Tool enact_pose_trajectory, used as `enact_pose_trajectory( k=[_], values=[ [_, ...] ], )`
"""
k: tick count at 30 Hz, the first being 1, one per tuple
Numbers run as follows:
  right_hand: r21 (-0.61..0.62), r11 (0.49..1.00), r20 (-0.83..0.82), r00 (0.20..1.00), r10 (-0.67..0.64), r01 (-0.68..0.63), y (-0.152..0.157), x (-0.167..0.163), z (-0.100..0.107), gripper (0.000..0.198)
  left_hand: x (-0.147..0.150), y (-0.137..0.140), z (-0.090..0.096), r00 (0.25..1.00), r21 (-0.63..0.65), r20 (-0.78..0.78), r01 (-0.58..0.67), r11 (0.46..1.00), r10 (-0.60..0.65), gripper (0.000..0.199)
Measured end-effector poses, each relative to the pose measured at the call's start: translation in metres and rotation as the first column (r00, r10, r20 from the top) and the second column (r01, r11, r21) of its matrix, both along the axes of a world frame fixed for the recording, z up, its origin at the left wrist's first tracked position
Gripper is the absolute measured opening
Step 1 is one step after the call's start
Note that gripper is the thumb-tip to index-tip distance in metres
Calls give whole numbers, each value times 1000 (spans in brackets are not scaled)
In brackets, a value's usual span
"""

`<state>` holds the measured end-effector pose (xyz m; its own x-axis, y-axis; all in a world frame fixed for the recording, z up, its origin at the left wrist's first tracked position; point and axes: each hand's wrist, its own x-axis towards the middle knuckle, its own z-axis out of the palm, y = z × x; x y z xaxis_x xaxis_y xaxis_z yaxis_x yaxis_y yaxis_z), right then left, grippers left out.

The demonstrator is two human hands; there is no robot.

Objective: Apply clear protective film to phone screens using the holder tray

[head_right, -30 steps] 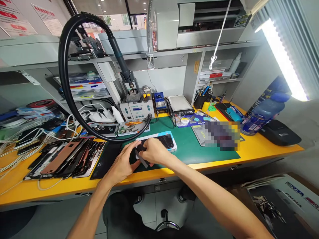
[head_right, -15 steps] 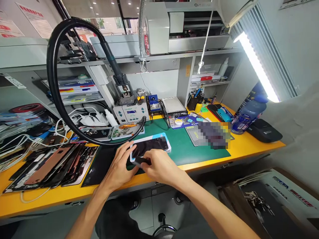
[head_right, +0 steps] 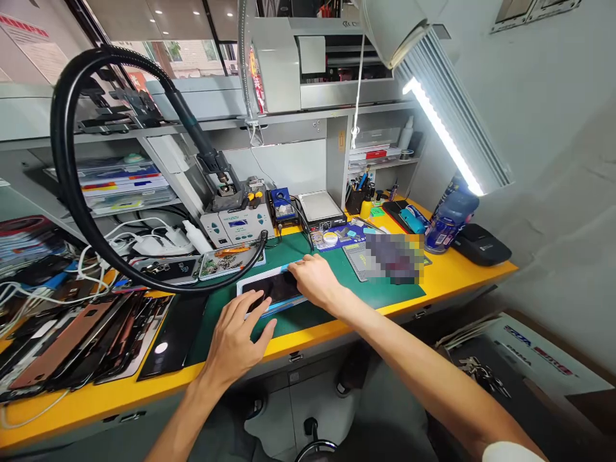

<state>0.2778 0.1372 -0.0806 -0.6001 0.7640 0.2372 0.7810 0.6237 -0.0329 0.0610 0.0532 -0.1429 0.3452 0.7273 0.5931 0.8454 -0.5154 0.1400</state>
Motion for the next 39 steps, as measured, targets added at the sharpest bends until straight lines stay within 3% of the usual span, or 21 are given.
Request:
enact_pose_trajectory(
  k=[3, 8, 13, 18, 20, 23, 26, 29, 31, 34, 36, 37, 39],
  values=[
    [-25, 999, -15, 999, 46, -46, -1, 1, 3, 24, 1, 2, 8, 1000, -26, 3, -5, 1000, 5, 36],
    [-61, 996, -70, 996, 56, -60, 13, -15, 5, 23, 4, 13, 30, 998, -202, 32, -39, 979, 47, 18],
    [-18, 1000, -256, 967, -21, 17, 33, -10, 10, 31, 3, 30, 45, 1000, -285, 9, -18, 958, 21, 30],
    [28, 996, -495, 867, -56, 80, 8, 26, -1, 36, 6, 27, 56, 1000, -356, -14, -14, 935, 9, 43],
    [-18, 986, -644, 753, -136, 163, -4, 42, -11, 36, 7, 18, 60, 999, -364, -15, -41, 931, 38, 48],
    [-93, 951, -730, 630, -267, 295, -19, 61, -26, 39, 3, -8, 66, 997, -376, 2, -72, 924, 78, 53],
    [-161, 875, -777, 488, -398, 457, -29, 71, -36, 42, -8, -42, 69, 987, -453, 114, -53, 890, 117, 56],
    [-319, 771, -741, 361, -565, 551, -32, 76, -45, 53, -25, -75, 67, 951, -483, 252, -34, 875, 177, 60],
    [-371, 729, -715, 324, -620, 575, -32, 80, -54, 54, -41, -93, 65, 922, -426, 315, -75, 902, 225, 62],
    [-387, 733, -726, 304, -616, 560, -30, 86, -67, 45, -81, -112, 61, 855, -277, 365, -277, 920, 368, 55],
    [-398, 738, -734, 294, -613, 546, -30, 88, -72, 42, -122, -118, 62, 755, -211, 381, -492, 845, 534, 46],
    [-402, 738, -731, 295, -616, 543, -30, 89, -73, 41, -147, -118, 63, 669, -213, 378, -609, 764, 639, 45],
    [-398, 736, -726, 303, -617, 548, -30, 91, -76, 41, -198, -111, 67, 425, -291, 277, -817, 497, 862, 52]
  ],
)
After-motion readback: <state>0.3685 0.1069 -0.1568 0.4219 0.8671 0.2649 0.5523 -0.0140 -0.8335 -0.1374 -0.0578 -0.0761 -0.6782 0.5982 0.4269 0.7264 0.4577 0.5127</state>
